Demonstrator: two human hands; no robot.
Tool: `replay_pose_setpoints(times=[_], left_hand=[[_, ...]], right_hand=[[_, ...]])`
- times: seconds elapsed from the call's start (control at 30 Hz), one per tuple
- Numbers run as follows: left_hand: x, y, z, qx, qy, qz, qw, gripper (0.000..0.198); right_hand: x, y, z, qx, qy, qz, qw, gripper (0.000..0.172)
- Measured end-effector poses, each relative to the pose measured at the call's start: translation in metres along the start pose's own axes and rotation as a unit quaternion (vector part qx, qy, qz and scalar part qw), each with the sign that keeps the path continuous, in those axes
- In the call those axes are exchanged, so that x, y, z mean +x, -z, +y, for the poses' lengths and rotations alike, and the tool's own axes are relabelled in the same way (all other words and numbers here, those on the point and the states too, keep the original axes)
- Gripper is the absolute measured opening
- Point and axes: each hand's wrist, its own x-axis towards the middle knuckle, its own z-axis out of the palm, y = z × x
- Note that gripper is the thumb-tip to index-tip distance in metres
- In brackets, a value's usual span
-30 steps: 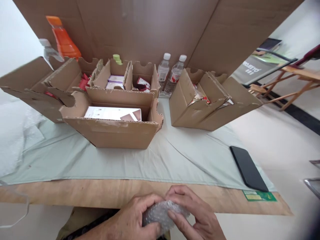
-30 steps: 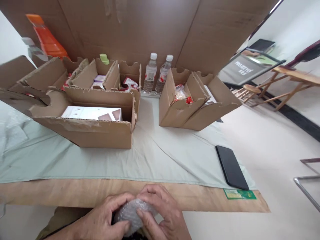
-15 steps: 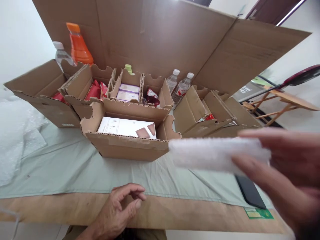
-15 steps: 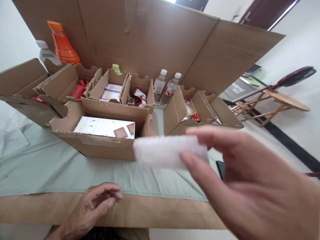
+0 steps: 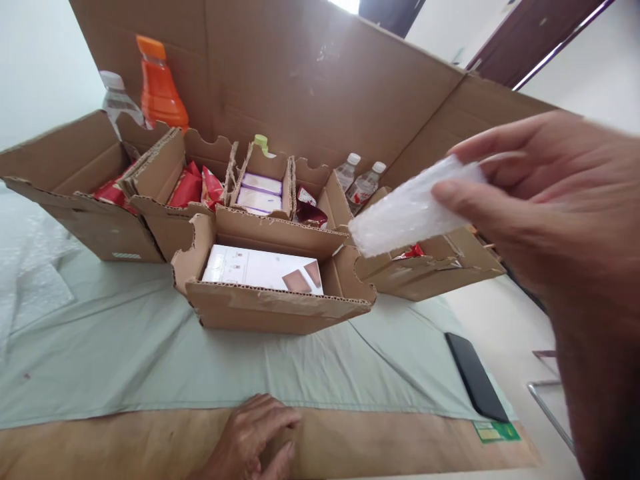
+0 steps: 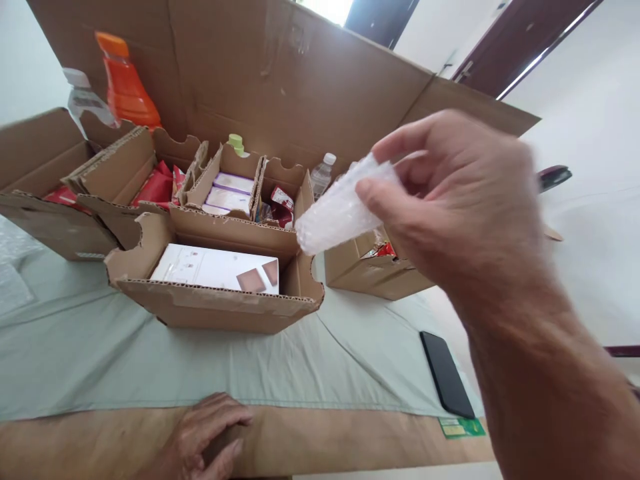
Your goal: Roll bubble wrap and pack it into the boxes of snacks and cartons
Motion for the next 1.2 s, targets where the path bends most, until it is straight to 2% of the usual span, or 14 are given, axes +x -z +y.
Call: replay_pose_setpoints(times=[0.07,0.13,0.23,0.3,0.4,0.47,0.63,0.87,0.93,1.0,1.03,1.1,1.17,1.2], left_hand=[[-0.001,-0.001,-0.002,0.003,-0.003,0.001,1.0,0.037],[-0.001,-0.002,-0.003,0.005,-0.009,0.003,1.0,0.037],[-0.001,-0.001,-0.002,0.01,-0.013,0.001,1.0,0.037],[0.0,0.0,-0.002,0.012,-0.017,0.0,1.0,0.039],[0.0,0.0,-0.003,0.014,-0.021,-0.013,1.0,0.04],[0.0,0.0,-0.005,0.015,-0.022,-0.018,0.999,0.04],[0.0,0.0,-0.008,0.008,-0.024,-0.011,1.0,0.037],[0.007,0.006,0.001,0.056,0.001,-0.042,0.998,0.031],[0.0,0.011,0.001,0.051,0.02,-0.062,0.997,0.026],[-0.012,0.019,-0.001,0.04,0.048,-0.053,0.997,0.024],[-0.018,0.024,-0.002,0.039,0.069,-0.025,0.997,0.023],[-0.027,0.038,-0.005,0.059,0.139,0.078,0.985,0.022],[-0.028,0.056,-0.006,0.092,0.232,0.212,0.945,0.023],[-0.024,0.065,-0.007,0.1,0.271,0.27,0.918,0.027]], right_hand=[[-0.004,-0.014,-0.002,-0.04,-0.027,-0.067,0.997,0.01],[-0.01,-0.032,-0.005,-0.138,-0.033,-0.125,0.982,0.009],[-0.013,-0.051,-0.01,-0.321,-0.005,-0.158,0.934,0.018],[-0.011,-0.056,-0.015,-0.396,0.008,-0.204,0.895,0.019],[-0.005,-0.059,-0.024,-0.426,0.009,-0.316,0.847,0.024],[-0.003,-0.062,-0.031,-0.416,0.023,-0.366,0.832,0.03],[-0.004,-0.073,-0.043,-0.403,0.035,-0.4,0.822,0.021],[-0.009,-0.089,-0.038,-0.362,0.01,-0.432,0.826,0.027],[-0.007,-0.083,-0.038,-0.357,0.011,-0.433,0.828,0.028],[-0.007,-0.064,-0.038,-0.342,0.005,-0.402,0.85,0.028],[-0.009,-0.051,-0.037,-0.323,-0.001,-0.37,0.871,0.028],[-0.021,-0.021,-0.028,-0.259,-0.009,-0.273,0.926,0.028],[-0.045,0.005,-0.009,-0.174,-0.009,-0.174,0.969,0.028],[-0.061,0.012,0.003,-0.132,-0.012,-0.145,0.981,0.029]])
